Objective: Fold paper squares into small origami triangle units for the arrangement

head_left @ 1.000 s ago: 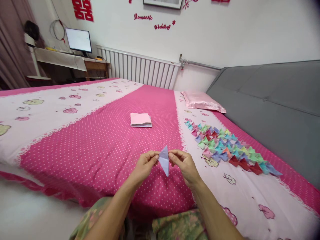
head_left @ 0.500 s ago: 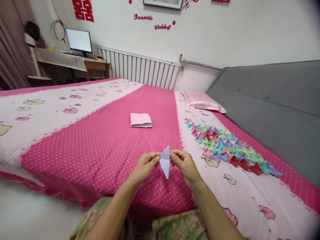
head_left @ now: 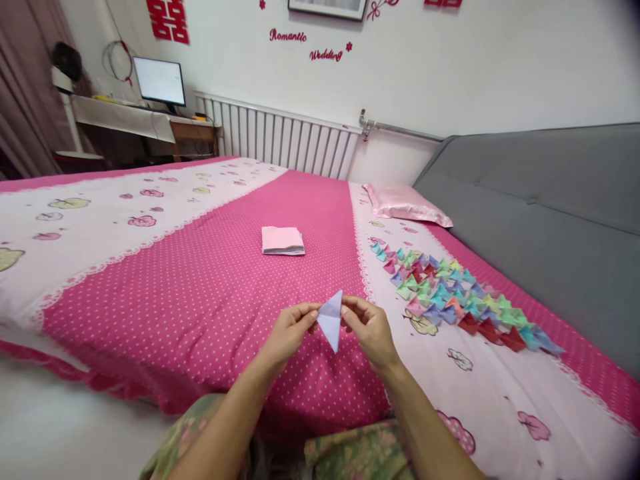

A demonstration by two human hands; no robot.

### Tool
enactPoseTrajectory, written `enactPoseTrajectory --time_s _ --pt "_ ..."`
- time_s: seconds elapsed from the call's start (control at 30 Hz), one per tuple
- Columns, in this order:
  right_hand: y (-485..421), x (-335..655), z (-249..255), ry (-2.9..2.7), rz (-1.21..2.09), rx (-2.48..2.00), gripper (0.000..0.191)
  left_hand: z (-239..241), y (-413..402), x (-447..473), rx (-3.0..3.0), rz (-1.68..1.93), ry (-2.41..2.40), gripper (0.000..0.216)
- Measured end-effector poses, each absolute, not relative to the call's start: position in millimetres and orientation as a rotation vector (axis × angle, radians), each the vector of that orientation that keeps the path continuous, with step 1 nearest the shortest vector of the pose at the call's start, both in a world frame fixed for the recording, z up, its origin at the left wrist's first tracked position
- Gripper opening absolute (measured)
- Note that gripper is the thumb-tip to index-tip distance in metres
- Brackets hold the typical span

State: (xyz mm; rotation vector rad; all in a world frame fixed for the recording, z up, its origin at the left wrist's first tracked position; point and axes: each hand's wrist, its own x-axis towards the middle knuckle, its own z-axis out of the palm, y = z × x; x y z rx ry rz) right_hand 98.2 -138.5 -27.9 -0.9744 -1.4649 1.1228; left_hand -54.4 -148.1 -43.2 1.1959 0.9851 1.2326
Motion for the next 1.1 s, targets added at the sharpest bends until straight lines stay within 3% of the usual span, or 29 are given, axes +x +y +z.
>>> enactPoseTrajectory --time_s 0.23,0.57,0.77,1.1 --pt "-138 98 -26 -1.445 1.291 -0.917 0.019 -42 -149 -55 1.118 1.255 0.992 0.023" --pt "-141 96 -29 -1.479 1.361 -0.926 0.039 -41 -150 -52 1.12 1.23 0.95 0.022" --pt "-136 92 -41 -1.536 1.176 -0.999 0.036 -42 -153 -46 1.1 1.236 0.928 0.018" --pt "-144 90 -31 -1.651 0.763 -1.08 0.012 -42 -155 -37 0.933 1.258 0.966 0.027"
